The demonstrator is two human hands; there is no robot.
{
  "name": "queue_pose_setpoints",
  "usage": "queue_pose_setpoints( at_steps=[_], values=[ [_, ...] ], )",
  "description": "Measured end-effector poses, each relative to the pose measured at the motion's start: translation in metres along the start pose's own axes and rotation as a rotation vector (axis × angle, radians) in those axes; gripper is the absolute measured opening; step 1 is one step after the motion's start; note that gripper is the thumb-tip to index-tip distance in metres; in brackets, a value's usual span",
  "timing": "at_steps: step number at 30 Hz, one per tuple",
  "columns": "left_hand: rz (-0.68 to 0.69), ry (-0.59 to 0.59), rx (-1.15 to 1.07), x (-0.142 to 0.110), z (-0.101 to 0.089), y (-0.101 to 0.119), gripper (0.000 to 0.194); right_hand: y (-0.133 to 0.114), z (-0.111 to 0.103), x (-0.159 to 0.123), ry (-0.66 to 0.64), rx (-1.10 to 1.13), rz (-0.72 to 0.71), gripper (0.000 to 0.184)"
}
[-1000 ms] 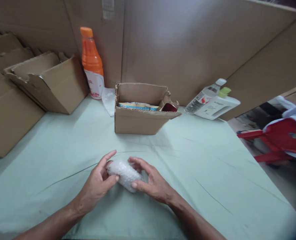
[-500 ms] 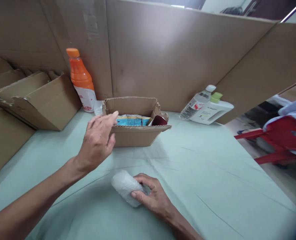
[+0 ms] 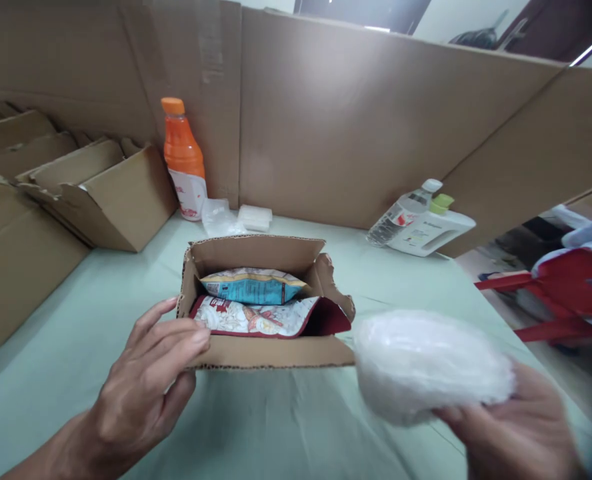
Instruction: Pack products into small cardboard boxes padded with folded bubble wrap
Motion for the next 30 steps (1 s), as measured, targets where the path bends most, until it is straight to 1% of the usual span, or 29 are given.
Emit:
queue_pose_setpoints(
  at_steps=[1,2,3,4,6,7,9,10,12,14,17,20,23,25,28,29,30],
  values=[
    [0.007,0.002,0.000,-0.005,-0.004,0.004,0.066,-0.015,-0.002,0.011,0.029,-0.082,-0.069,0.028],
    [0.008,0.005,-0.002,-0.009,-0.007,0.006,0.067,-0.030,0.004,0.025,0.029,-0.163,-0.141,0.026],
    [0.002,0.007,-0.003,-0.011,-0.008,0.006,0.067,-0.045,0.017,0.039,-0.001,-0.248,-0.206,0.023],
    [-0.006,0.014,-0.006,-0.012,-0.008,0.005,0.067,-0.056,0.036,0.054,-0.062,-0.323,-0.253,0.018],
    [-0.015,0.039,-0.019,-0.011,-0.008,0.004,0.069,-0.068,0.086,0.079,-0.242,-0.444,-0.295,0.014],
    [-0.014,0.064,-0.028,-0.009,-0.009,0.003,0.070,-0.068,0.114,0.086,-0.361,-0.524,-0.306,0.014],
    [-0.013,0.108,-0.042,-0.007,-0.010,0.001,0.073,-0.056,0.165,0.087,-0.610,-0.740,-0.332,0.012],
    [-0.016,0.118,-0.047,-0.006,-0.010,0.000,0.074,-0.047,0.185,0.082,-0.717,-0.856,-0.346,0.011],
    [-0.020,0.121,-0.058,-0.006,-0.009,-0.002,0.076,-0.029,0.210,0.072,-0.869,-1.028,-0.355,0.013],
    [-0.012,0.114,-0.076,-0.007,-0.009,-0.002,0.077,-0.016,0.222,0.062,-0.959,-1.089,-0.321,0.017],
    [-0.001,0.114,-0.099,-0.007,-0.009,-0.002,0.078,-0.007,0.222,0.056,-1.038,-1.076,-0.254,0.019],
    [-0.014,0.126,-0.104,-0.005,-0.010,-0.004,0.077,-0.006,0.217,0.057,-1.037,-1.032,-0.257,0.018],
    [-0.018,0.130,-0.097,-0.001,-0.009,-0.004,0.076,-0.007,0.220,0.055,-1.013,-0.949,-0.322,0.021],
    [-0.014,0.128,-0.083,0.000,-0.007,-0.003,0.075,-0.005,0.228,0.050,-1.042,-0.914,-0.362,0.025],
    [-0.037,0.133,-0.057,0.000,-0.007,-0.002,0.076,-0.001,0.233,0.045,-1.115,-0.915,-0.356,0.027],
    [-0.051,0.143,-0.044,-0.002,-0.009,-0.002,0.076,-0.005,0.230,0.047,-1.101,-0.901,-0.356,0.026],
    [-0.071,0.163,-0.030,-0.004,-0.012,-0.002,0.076,-0.013,0.223,0.052,-1.045,-0.870,-0.366,0.026]
  ],
)
Point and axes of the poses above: each hand's wrist, its own x-axis towards the middle knuckle, its own z-axis out of the palm, y = z × x, the point moved 10 cm from there along x, towards the middle knuckle, and after that the axes turned 9 degrees about y, right-handed, at the moved point
